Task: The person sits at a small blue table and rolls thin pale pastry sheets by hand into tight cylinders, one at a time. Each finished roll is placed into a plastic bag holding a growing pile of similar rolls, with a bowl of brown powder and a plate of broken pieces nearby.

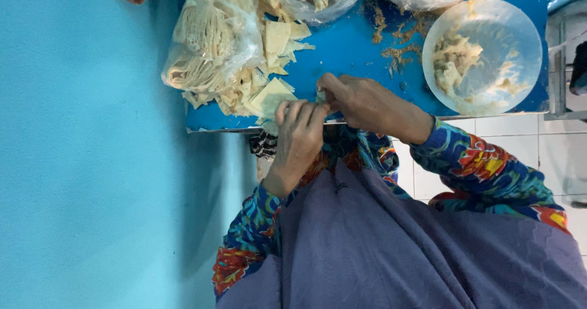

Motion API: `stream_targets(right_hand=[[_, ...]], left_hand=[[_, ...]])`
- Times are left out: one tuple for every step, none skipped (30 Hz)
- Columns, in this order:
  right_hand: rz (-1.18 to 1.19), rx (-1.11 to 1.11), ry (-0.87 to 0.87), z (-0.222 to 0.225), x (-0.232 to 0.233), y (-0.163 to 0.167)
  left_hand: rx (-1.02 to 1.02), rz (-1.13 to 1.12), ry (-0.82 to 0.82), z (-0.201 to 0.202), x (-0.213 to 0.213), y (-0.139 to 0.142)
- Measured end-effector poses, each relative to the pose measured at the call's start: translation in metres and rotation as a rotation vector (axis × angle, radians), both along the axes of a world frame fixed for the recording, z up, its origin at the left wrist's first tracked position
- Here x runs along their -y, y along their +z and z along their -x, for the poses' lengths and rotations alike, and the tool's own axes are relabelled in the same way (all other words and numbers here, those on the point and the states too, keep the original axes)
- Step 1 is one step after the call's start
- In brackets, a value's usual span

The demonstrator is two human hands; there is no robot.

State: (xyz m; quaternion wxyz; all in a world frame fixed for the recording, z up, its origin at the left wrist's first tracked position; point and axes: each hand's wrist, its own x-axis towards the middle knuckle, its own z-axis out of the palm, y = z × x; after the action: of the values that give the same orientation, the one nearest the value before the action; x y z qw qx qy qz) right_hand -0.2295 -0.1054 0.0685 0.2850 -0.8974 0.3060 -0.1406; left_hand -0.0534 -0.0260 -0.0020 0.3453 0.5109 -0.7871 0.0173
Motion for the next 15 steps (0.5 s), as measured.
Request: stream_targets(right_hand=[[0.014, 0.017, 0.002, 0.001, -0.001, 0.0], [0.057, 0.009, 0.004, 0.002, -0.003, 0.0], [0.102, 0.003, 0.007, 0.003, -0.006, 0.0], [0.148, -0.001, 0.009, 0.004, -0.009, 0.001], [0.146, 0.02, 0.008, 0.006, -0.012, 0.002], [0.145, 0.04, 0.009, 0.008, -0.016, 0.004], [0.145, 0.059, 0.01, 0.009, -0.018, 0.005], [0.122, 0.053, 0.006, 0.01, -0.019, 0.007], [0.098, 0.046, 0.002, 0.011, -0.02, 0.009], [0.074, 0.039, -0.002, 0.011, -0.02, 0.01], [0.09, 0.024, -0.011, 0.011, -0.018, 0.01], [0.102, 0.008, -0.018, 0.01, -0.015, 0.01], [0.113, -0.008, -0.023, 0.009, -0.012, 0.01], [0.018, -0.011, -0.018, 0.008, -0.006, 0.008], [-0.071, -0.013, -0.015, 0.007, 0.004, 0.007]], left_hand=[[0.031, -0.003, -0.008, 0.0, -0.003, 0.002], [0.061, -0.008, -0.019, -0.001, -0.007, 0.003], [0.094, -0.011, -0.027, -0.001, -0.009, 0.004], [0.1, -0.011, -0.024, -0.001, -0.01, 0.004], [0.106, -0.014, -0.02, -0.001, -0.011, 0.005], [0.112, -0.015, -0.015, 0.0, -0.012, 0.005], [0.111, -0.009, -0.015, -0.001, -0.011, 0.005], [0.112, -0.006, -0.015, -0.002, -0.01, 0.006], [0.111, -0.004, -0.017, -0.001, -0.009, 0.006], [0.088, 0.002, -0.011, 0.0, -0.008, 0.006], [0.065, 0.011, -0.006, 0.001, -0.005, 0.007], [0.041, 0.018, 0.001, 0.003, -0.003, 0.007], [-0.007, -0.044, -0.004, 0.003, 0.001, 0.007], [-0.054, -0.102, -0.013, 0.003, 0.009, 0.007], [-0.102, -0.154, -0.024, 0.003, 0.015, 0.008]])
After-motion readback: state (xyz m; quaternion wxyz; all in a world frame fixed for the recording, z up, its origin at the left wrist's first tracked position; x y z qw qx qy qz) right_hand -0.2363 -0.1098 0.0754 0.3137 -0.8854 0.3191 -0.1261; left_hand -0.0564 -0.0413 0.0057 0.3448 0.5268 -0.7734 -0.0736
